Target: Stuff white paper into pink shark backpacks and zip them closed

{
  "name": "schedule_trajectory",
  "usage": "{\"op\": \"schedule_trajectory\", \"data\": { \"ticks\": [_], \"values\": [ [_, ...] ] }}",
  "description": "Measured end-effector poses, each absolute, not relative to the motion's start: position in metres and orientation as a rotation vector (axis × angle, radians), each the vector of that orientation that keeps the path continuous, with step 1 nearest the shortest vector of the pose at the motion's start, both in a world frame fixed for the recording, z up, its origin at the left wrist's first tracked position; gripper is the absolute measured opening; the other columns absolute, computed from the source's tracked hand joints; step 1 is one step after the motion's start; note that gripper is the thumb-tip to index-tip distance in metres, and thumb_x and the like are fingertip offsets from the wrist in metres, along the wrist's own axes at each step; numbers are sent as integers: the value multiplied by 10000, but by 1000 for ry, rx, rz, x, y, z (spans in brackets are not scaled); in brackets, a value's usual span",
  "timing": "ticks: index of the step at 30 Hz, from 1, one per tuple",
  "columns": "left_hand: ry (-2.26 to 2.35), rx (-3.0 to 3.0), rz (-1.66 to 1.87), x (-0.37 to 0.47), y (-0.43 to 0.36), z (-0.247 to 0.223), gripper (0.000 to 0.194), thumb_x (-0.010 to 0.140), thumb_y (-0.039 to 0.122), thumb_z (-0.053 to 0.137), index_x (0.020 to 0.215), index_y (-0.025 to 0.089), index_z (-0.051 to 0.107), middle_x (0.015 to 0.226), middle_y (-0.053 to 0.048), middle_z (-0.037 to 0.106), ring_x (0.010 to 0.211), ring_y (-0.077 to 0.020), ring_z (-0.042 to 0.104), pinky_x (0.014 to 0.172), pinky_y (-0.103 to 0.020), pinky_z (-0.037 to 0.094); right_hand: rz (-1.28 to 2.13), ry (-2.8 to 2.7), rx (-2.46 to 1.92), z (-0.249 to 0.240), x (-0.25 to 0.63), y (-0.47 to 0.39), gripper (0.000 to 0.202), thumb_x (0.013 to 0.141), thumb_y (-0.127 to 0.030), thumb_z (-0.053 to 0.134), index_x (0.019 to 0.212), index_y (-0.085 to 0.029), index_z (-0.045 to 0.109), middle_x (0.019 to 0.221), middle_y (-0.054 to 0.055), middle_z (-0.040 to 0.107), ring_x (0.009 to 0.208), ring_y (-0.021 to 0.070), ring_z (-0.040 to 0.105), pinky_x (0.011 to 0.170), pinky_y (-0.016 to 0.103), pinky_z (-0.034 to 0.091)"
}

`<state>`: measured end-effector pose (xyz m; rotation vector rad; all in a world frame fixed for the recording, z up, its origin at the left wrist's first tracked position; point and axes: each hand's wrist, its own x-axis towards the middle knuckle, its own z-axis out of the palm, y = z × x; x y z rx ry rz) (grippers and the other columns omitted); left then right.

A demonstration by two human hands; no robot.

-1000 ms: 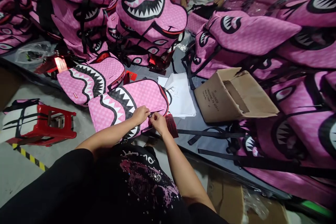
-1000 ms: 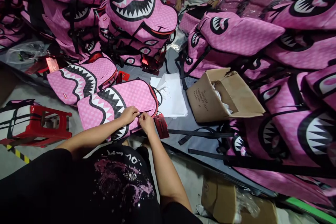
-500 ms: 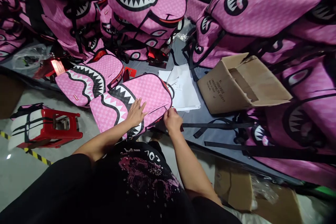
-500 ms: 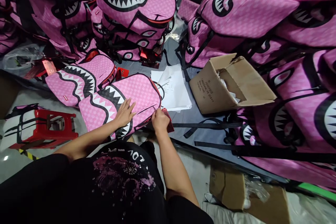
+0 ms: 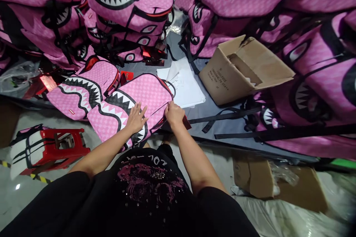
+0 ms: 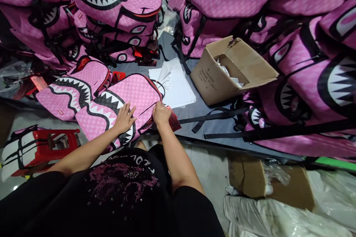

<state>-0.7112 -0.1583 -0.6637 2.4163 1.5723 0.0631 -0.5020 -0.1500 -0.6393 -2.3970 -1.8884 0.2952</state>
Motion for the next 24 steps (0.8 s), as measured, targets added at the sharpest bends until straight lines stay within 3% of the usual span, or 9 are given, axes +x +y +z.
{"op": "schedule_trajectory", "data": {
  "ticks": [5, 10, 14, 18, 22, 24],
  "values": [
    [1593, 2430, -18, -712, -154, -664, 635, 995, 459, 426, 1564, 199, 320, 1670, -162, 115, 1549, -339, 73, 1224, -553, 165, 319, -1843, -2421, -643, -504, -149, 358, 1042, -260, 282, 1164, -100, 579, 1016, 202, 680, 877, 244, 674, 704, 287, 418],
    [1601, 2442, -34, -710, -154, -664, 646, 985, 454, 451, 1555, 172, 336, 1664, -187, 123, 1548, -350, 68, 1220, -560, 173, 501, -2075, -2026, -656, -528, -187, 320, 1036, -337, 385, 1120, -132, 615, 1030, 157, 682, 897, 229, 661, 715, 269, 426],
    [1566, 2470, 7, -712, -157, -668, 627, 988, 443, 454, 1541, 162, 364, 1662, -197, 122, 1545, -359, 84, 1217, -566, 184, 603, -1744, -1770, -674, -523, -235, 311, 1020, -280, 370, 941, -168, 650, 949, 105, 703, 901, 201, 651, 796, 267, 451],
    [1572, 2483, 22, -713, -158, -671, 635, 975, 433, 492, 1536, 160, 376, 1655, -203, 146, 1540, -373, 100, 1212, -570, 195, 729, -1427, -1599, -693, -529, -265, 287, 976, -298, 407, 936, -196, 672, 929, 80, 703, 859, 191, 641, 823, 290, 470],
    [1581, 2489, 8, -713, -156, -672, 640, 973, 436, 498, 1537, 159, 377, 1652, -204, 160, 1537, -378, 114, 1211, -567, 201, 1213, -1199, -1568, -716, -542, -262, 171, 848, -307, 555, 900, -215, 689, 937, 56, 698, 899, 202, 607, 867, 328, 455],
    [1583, 2499, 5, -713, -156, -673, 642, 974, 440, 494, 1535, 149, 380, 1649, -214, 164, 1536, -383, 115, 1209, -574, 199, 1478, -1099, -1489, -728, -545, -252, 136, 766, -312, 622, 827, -207, 684, 860, 28, 681, 827, 185, 586, 831, 319, 454]
  ]
}}
